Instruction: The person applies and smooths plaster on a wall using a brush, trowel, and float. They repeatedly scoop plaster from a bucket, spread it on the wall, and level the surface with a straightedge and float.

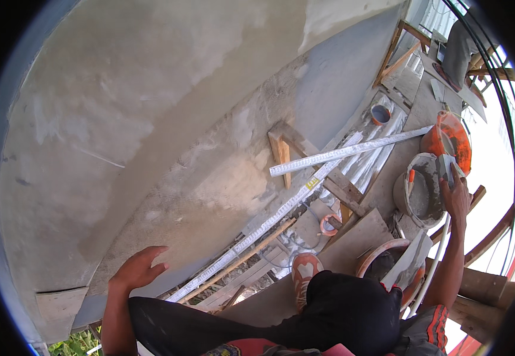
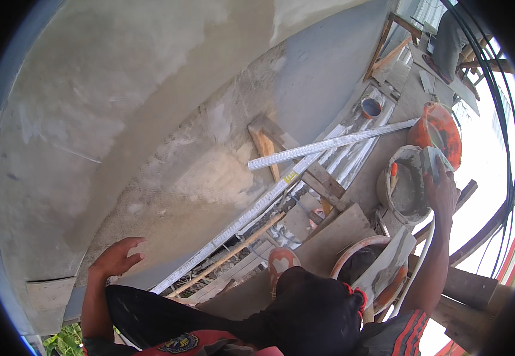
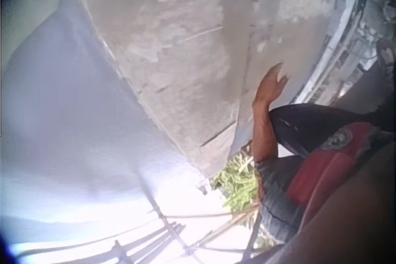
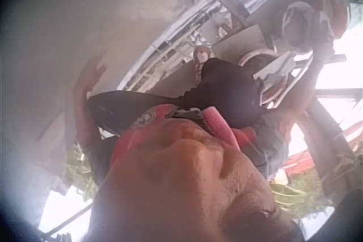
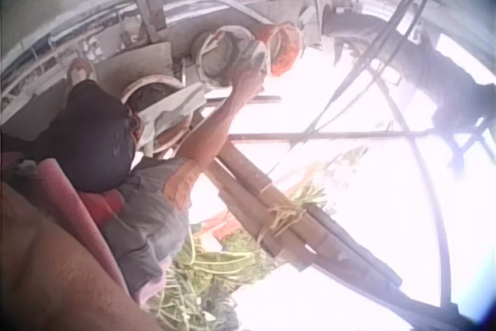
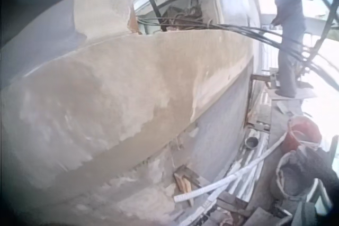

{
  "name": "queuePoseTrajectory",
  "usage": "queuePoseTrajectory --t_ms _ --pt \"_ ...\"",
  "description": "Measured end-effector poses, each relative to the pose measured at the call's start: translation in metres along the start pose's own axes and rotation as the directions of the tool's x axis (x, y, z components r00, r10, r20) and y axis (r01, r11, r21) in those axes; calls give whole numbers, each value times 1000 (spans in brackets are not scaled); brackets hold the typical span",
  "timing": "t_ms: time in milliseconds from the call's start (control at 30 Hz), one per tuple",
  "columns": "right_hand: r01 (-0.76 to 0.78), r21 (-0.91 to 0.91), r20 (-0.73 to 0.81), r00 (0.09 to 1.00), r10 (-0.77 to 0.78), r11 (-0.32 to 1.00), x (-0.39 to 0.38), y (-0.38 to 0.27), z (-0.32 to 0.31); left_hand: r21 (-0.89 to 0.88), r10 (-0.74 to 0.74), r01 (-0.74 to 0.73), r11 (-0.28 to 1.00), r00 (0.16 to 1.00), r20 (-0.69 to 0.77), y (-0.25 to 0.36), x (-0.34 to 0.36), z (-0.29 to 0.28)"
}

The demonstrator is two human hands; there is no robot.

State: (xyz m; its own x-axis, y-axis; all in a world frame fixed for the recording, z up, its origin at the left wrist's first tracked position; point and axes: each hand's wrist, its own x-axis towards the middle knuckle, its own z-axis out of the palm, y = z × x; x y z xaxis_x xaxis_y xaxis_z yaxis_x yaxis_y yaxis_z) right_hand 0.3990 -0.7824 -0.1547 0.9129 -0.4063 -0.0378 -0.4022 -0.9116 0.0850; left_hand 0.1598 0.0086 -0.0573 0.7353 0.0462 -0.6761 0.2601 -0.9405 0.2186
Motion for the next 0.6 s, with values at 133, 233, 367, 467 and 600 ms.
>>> queuePoseTrajectory --t_ms 133,233,367,467,600 --pt "205 786 -219 975 -46 583 23 -63 -56 -185 -31 35 982 999 25 -5 20 8" --pt "302 912 -209 924 -319 279 37 -188 -42 -322 -123 149 935 987 100 8 5 -3" --pt "486 848 -385 839 -384 212 3 -331 -9 -369 -201 210 905 978 62 2 -14 -2" --pt "633 767 -575 750 -326 106 -16 -401 39 -392 -225 228 891 973 55 -22 -22 10" --pt "729 680 -701 676 -228 70 -16 -444 60 -332 -345 348 877 936 68 -31 -37 16"
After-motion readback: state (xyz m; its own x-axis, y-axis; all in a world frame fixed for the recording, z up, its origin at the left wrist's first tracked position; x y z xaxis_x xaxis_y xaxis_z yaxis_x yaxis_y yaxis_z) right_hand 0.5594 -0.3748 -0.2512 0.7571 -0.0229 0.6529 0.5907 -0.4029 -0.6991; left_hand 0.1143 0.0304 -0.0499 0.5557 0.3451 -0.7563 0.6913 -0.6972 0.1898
